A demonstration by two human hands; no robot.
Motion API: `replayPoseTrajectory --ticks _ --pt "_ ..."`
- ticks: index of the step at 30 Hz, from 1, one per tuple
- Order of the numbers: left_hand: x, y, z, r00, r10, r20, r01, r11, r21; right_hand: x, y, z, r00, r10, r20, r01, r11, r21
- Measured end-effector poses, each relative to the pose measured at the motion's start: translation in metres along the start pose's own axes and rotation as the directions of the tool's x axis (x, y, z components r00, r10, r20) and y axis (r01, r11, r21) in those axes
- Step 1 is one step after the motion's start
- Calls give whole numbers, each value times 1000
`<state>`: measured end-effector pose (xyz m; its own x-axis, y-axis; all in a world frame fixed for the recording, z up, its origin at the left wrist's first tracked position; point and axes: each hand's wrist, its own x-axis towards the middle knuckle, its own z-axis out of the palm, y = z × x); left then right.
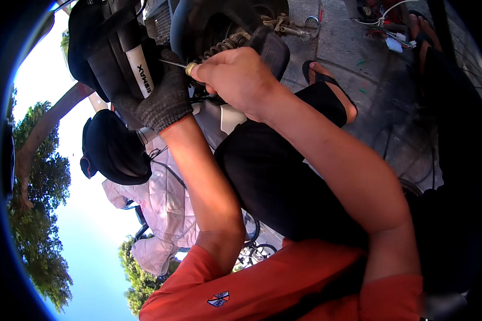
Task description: The person walks to a bicycle, puts on gloves, and uses a screwdriver to adjust the handlebars. They then test the handlebars and move the bicycle slightly.
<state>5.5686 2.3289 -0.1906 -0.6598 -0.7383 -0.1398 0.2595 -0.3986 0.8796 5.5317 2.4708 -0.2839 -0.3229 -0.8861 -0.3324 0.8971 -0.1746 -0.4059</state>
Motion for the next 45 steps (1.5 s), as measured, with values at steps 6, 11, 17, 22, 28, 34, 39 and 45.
replayPoseTrajectory --ticks 6,11,17,22,28,34,39,45 --pt "-9 -18 -15 992 -95 -83 99 994 47 -5 -14 -25 960 -267 -83 207 878 -431" --pt "15 -23 -31 968 -126 216 37 926 376 -7 -17 -19 923 -370 -106 277 829 -486" --pt "16 -28 -23 991 -124 54 106 962 253 -1 -16 -16 899 -424 -108 323 811 -488" --pt "21 -27 -23 993 -118 20 110 965 237 5 -12 -13 899 -421 -117 333 834 -440" --pt "19 -27 -25 994 -113 -4 111 964 242 7 -13 -16 921 -381 -83 315 853 -416" --pt "10 -24 -29 993 -117 -22 119 963 241 9 -13 -15 906 -420 -57 356 827 -435" --pt "13 -25 -32 992 -118 -39 124 962 243 3 -21 -13 927 -371 -59 309 842 -442" --pt "11 -25 -32 991 -120 -52 129 961 244 5 -16 -16 925 -374 -66 317 855 -411"
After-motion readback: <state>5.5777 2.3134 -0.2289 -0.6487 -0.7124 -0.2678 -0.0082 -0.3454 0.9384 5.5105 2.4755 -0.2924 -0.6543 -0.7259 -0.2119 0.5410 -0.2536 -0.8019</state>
